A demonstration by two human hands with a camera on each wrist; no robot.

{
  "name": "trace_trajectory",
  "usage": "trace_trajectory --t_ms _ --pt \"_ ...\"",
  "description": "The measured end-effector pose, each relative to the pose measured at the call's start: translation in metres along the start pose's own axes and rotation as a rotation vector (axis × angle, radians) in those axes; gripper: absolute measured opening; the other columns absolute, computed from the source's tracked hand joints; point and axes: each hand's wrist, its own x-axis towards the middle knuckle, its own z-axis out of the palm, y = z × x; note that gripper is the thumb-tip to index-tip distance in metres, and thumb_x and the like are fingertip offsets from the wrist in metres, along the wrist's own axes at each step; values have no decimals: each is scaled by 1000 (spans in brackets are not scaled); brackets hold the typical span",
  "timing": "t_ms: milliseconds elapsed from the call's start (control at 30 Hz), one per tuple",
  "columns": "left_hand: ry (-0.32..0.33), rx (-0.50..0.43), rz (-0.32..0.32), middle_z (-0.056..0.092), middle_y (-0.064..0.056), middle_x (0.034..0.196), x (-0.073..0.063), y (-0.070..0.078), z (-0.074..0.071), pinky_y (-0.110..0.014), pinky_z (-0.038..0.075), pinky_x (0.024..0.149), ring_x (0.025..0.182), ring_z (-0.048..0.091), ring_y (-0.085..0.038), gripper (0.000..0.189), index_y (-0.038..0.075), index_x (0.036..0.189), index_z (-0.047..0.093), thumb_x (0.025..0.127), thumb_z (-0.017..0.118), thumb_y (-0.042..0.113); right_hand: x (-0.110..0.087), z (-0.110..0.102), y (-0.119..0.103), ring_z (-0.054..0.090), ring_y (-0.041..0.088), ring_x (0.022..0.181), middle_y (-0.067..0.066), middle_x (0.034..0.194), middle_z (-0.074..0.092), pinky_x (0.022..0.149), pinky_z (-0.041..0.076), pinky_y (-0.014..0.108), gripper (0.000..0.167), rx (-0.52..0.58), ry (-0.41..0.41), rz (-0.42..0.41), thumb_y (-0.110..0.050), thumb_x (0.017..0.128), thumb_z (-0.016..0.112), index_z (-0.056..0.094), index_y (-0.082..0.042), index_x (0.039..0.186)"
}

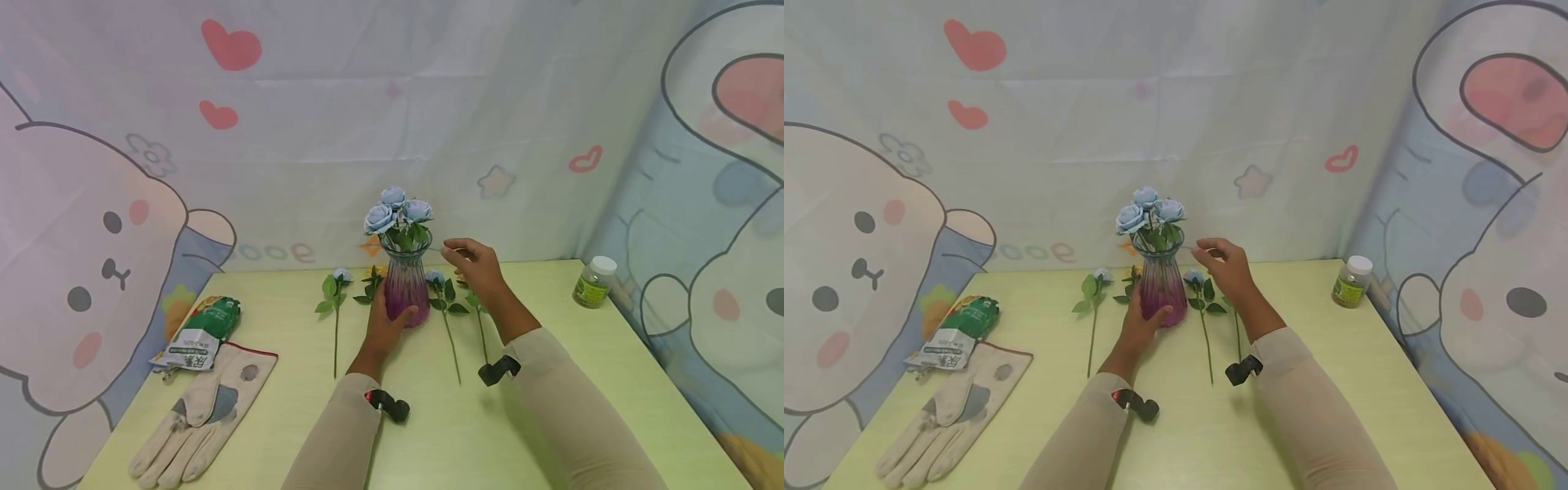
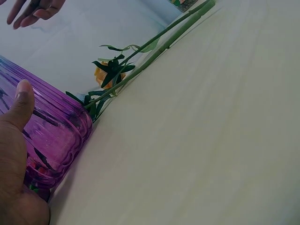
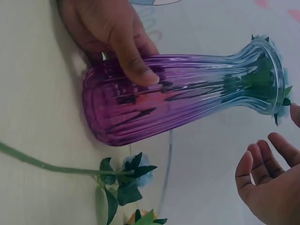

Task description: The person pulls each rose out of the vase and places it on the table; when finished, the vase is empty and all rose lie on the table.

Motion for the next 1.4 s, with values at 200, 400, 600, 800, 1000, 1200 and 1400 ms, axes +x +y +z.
trace_trajectory --t_ms 200,400,600,800,1000,1200,1400 --pt "5 -14 4 36 -16 176 1 -1 0 -56 26 137 164 36 -38 99 14 174 23 97 84 28 7 10 -12 59 39 137 19 154 60 110 54 55 54 39 -15 37 -39 111 65 61 -3 151" --pt "17 -30 -11 35 -17 176 1 1 2 -58 26 137 164 35 -39 99 12 174 24 97 84 24 14 19 -20 56 36 145 16 160 53 117 51 59 60 75 -20 67 -41 110 66 55 -6 157" --pt "5 -12 -7 36 -14 176 0 3 0 -57 27 137 164 36 -37 99 17 174 24 97 85 29 25 27 -30 53 36 148 17 160 52 120 50 59 65 157 -16 122 -40 107 70 52 -5 159" --pt "-12 5 -9 35 -14 177 1 1 0 -55 26 138 165 35 -36 100 15 175 21 99 83 32 34 38 -37 47 36 155 17 162 49 123 48 60 63 187 0 187 -35 105 75 55 -3 156" --pt "-17 25 -22 32 -15 178 0 2 -2 -57 25 138 166 33 -37 101 15 175 19 99 82 36 40 47 -43 45 37 158 17 167 47 123 50 57 67 217 28 224 -33 104 76 52 -3 159" --pt "-16 30 -17 32 -16 178 0 4 -2 -56 26 138 166 33 -37 101 13 175 20 99 82 36 46 54 -42 40 35 162 15 174 40 124 49 55 70 243 84 254 -28 104 77 48 -6 163" --pt "-13 38 -11 33 -18 177 0 4 -2 -58 26 137 165 33 -39 102 8 175 20 99 83 35 47 55 -42 49 36 154 17 166 50 123 49 54 60 305 118 255 -19 103 77 56 -6 158"
